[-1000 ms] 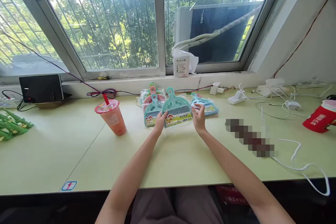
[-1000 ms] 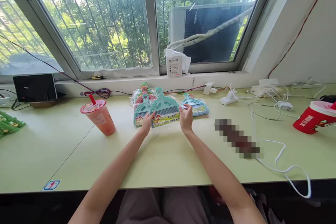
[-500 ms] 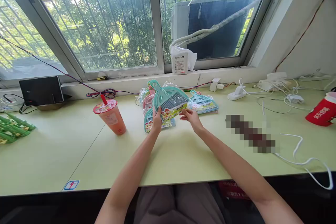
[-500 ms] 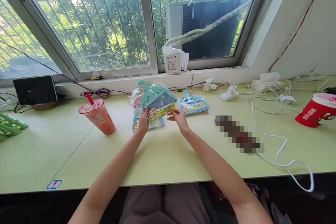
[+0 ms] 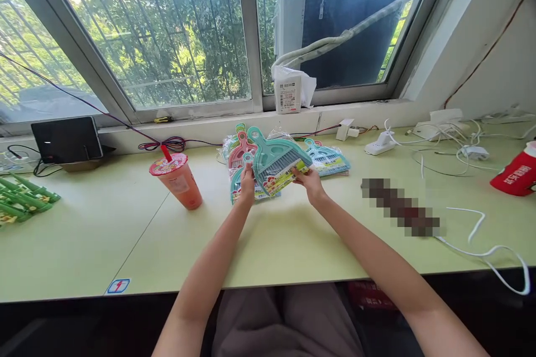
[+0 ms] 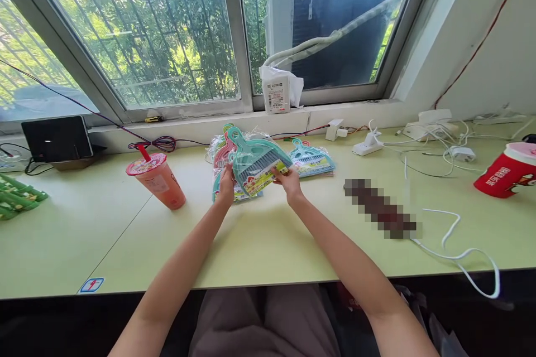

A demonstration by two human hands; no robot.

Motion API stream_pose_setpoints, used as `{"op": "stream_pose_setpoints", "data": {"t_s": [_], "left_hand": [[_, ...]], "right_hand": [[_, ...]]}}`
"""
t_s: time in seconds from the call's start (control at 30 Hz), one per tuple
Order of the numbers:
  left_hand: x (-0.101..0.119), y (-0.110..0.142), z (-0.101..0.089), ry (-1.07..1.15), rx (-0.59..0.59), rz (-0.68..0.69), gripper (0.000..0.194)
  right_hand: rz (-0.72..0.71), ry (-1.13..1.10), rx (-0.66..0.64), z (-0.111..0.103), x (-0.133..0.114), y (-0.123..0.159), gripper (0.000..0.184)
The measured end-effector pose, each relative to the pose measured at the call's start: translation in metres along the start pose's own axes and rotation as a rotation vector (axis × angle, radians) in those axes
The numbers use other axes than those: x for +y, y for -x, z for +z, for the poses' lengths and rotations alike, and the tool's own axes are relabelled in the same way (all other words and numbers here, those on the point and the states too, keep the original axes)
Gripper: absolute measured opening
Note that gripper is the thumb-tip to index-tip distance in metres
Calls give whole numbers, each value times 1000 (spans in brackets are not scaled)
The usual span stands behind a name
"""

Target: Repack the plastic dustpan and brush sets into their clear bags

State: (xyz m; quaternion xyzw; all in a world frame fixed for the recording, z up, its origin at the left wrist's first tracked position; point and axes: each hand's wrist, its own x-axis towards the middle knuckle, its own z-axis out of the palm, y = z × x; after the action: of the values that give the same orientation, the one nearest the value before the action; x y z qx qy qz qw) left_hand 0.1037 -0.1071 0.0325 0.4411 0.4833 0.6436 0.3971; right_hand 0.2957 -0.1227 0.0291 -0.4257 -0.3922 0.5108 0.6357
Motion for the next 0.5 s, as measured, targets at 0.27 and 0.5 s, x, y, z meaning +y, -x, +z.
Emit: {"op": "stream_pose_setpoints", "data": {"t_s": [0.27, 0.5], "left_hand": [[20, -16, -22, 266, 200, 22, 42], [17, -34, -43, 104, 257, -143, 43]], "right_hand": [[-53, 77, 29, -12, -10, -13, 51], [3, -109, 200, -32, -15, -30, 48]]}}
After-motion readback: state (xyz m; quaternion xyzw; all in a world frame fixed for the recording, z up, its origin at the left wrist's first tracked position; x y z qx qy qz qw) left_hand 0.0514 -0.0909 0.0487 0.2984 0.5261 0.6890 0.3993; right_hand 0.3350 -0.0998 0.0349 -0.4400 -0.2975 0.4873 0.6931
